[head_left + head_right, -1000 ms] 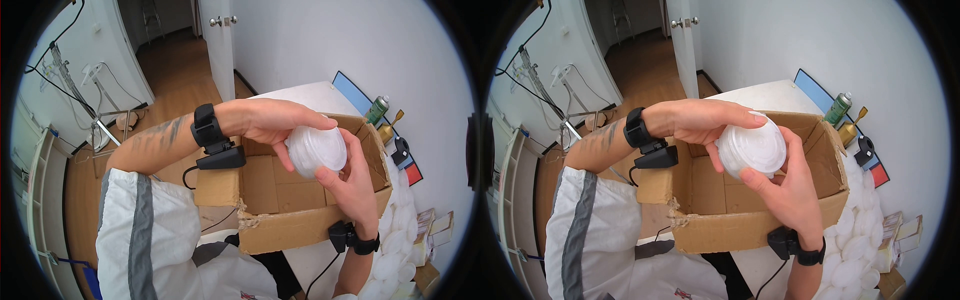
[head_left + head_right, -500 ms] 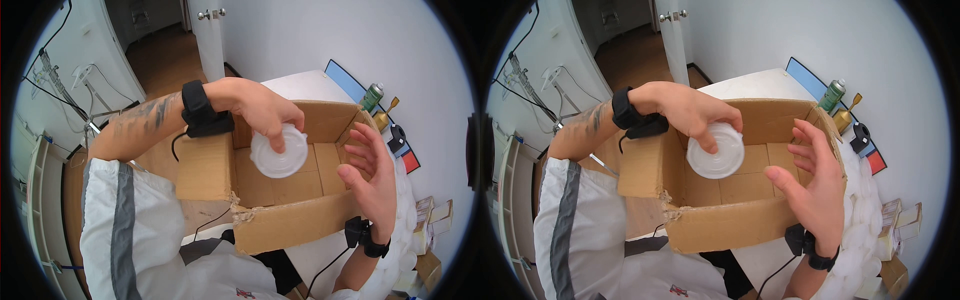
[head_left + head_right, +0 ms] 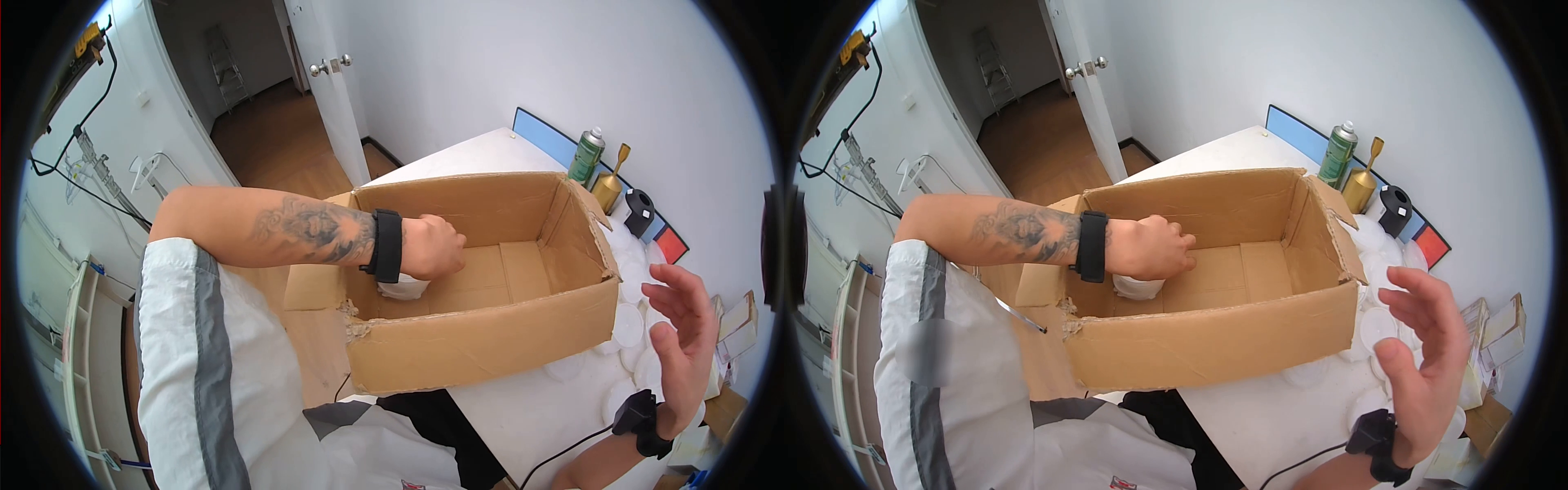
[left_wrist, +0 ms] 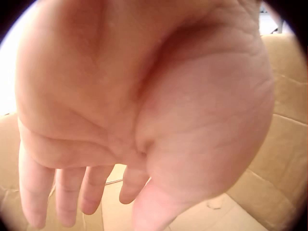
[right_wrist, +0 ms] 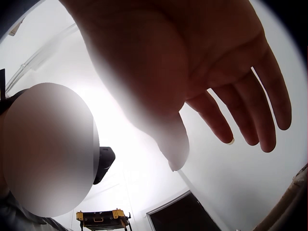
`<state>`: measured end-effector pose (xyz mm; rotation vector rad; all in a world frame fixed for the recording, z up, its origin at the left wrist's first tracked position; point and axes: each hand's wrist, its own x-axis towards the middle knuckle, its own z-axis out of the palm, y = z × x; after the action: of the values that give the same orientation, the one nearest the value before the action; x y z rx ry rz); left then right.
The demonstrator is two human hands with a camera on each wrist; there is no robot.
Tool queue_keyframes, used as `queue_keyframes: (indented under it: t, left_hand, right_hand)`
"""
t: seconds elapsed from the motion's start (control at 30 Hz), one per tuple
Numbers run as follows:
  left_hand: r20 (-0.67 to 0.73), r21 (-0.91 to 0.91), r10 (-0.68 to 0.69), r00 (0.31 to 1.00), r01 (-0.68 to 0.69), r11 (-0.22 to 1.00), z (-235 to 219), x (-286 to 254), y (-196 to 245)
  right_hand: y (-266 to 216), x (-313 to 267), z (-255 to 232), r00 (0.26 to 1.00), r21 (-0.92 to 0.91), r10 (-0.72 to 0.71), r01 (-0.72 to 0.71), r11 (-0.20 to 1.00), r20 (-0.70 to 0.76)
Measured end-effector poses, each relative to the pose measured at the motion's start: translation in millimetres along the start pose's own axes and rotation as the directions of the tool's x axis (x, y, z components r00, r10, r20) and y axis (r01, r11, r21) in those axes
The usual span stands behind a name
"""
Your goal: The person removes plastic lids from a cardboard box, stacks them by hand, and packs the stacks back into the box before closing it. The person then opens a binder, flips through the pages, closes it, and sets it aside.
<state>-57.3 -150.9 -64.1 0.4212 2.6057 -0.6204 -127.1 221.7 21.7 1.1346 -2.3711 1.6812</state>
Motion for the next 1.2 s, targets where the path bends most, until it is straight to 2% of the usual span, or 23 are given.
queue_keyframes:
  t: [0.07, 0.13, 0.17, 0.2, 0.27, 0.33, 0.4, 0.5, 0.57, 0.63, 0.67, 0.73, 0.8, 0.87, 0.93, 0.97, 1.0, 1.07, 1.13, 1.2]
  left_hand:
    - [0.024, -0.187, 0.080, 0.997, -0.074, 0.980, -9.0, -2.1, 10.3]
    - [0.045, -0.148, 0.142, 0.989, -0.134, 0.980, 5.8, -4.5, 13.3]
    - [0.277, 0.007, 0.116, 0.954, -0.122, 0.992, -2.6, 1.8, 16.9]
    - [0.274, 0.057, 0.075, 0.959, -0.094, 0.994, 7.2, 6.8, 15.5]
    - [0.293, 0.090, 0.016, 0.956, -0.044, 0.995, 15.9, 14.7, 11.4]
    - [0.229, 0.073, 0.088, 0.969, -0.107, 0.992, 40.8, 19.9, -6.8]
    - [0.172, 0.056, 0.136, 0.976, -0.148, 0.987, 40.5, 24.7, -7.7]
    - [0.243, 0.114, 0.097, 0.965, -0.128, 0.985, 24.2, 13.4, 6.3]
    - [0.212, 0.161, 0.047, 0.976, -0.082, 0.983, 46.6, 13.5, 9.5]
    - [0.168, 0.222, -0.008, 0.986, -0.030, 0.975, 61.2, 11.0, 13.6]
    - [0.164, 0.228, -0.015, 0.986, -0.024, 0.973, 59.3, 9.5, 14.5]
    - [0.152, 0.280, 0.008, 0.988, -0.051, 0.959, 56.7, 6.2, 17.5]
    - [0.121, 0.250, 0.000, 0.993, -0.031, 0.968, 69.4, 5.8, 13.7]
    - [0.080, 0.311, 0.058, 0.995, -0.080, 0.947, 78.3, 3.7, 11.8]
    - [0.096, 0.296, 0.040, 0.995, -0.067, 0.953, 75.1, 3.0, 11.3]
    - [0.113, 0.284, 0.026, 0.993, -0.057, 0.957, 73.3, 3.8, 10.3]
    - [0.112, 0.284, 0.025, 0.993, -0.056, 0.957, 76.6, 6.9, 8.0]
    - [0.074, 0.177, -0.059, 0.996, 0.045, 0.983, 84.8, 12.9, 0.1]
    - [0.125, 0.135, -0.027, 0.992, 0.010, 0.991, 67.0, 12.2, -4.9]
    - [0.171, 0.099, 0.003, 0.985, -0.020, 0.995, 50.1, 9.9, -7.3]
  right_hand:
    - [10.8, -3.1, -22.6, 1.000, -0.003, -0.013, 0.013, 1.000, -0.016]
    - [17.2, -7.5, -44.5, 0.997, -0.049, 0.049, -0.052, 0.997, -0.053]
    - [24.0, -10.3, -58.4, 0.987, -0.110, 0.132, -0.142, 0.984, -0.094]
    - [35.7, -5.7, -70.8, 0.973, -0.156, 0.197, -0.215, 0.964, -0.124]
    - [64.7, -3.1, -90.1, 0.928, -0.399, 0.257, -0.351, 0.847, -0.271]
    - [90.1, 2.7, -94.3, 0.873, -0.592, 0.291, -0.481, 0.647, -0.391]
    - [126.3, 12.2, -94.5, 0.884, -0.639, 0.294, -0.466, 0.612, -0.363]
    - [162.8, 32.8, -70.1, 0.919, -0.587, 0.288, -0.393, 0.708, -0.268]
    - [181.3, 46.1, -41.3, 0.926, -0.570, 0.280, -0.376, 0.730, -0.253]
    - [199.7, 53.1, -14.2, 0.958, -0.740, 0.230, -0.280, 0.612, -0.171]
    - [216.2, 56.1, -5.3, 0.959, -0.738, 0.223, -0.278, 0.614, -0.175]
    - [240.6, 58.8, 8.2, 0.963, -0.871, 0.199, -0.252, 0.421, -0.182]
    - [248.2, 59.1, 9.3, 0.955, -0.857, 0.228, -0.273, 0.438, -0.188]
    - [250.1, 60.2, 5.1, 0.946, -0.842, 0.265, -0.294, 0.452, -0.187]
    - [242.2, 60.8, -1.4, 0.930, -0.749, 0.326, -0.338, 0.570, -0.171]
    - [238.6, 60.9, -4.8, 0.930, -0.750, 0.325, -0.337, 0.569, -0.171]
    - [230.7, 59.9, -9.0, 0.933, -0.748, 0.307, -0.337, 0.572, -0.186]
    - [225.3, 60.3, -13.0, 0.934, -0.744, 0.294, -0.340, 0.574, -0.200]
    - [225.0, 63.6, -17.4, 0.932, -0.668, 0.197, -0.355, 0.654, -0.303]
    - [219.5, 69.0, -11.6, 0.951, -0.689, 0.177, -0.305, 0.657, -0.252]
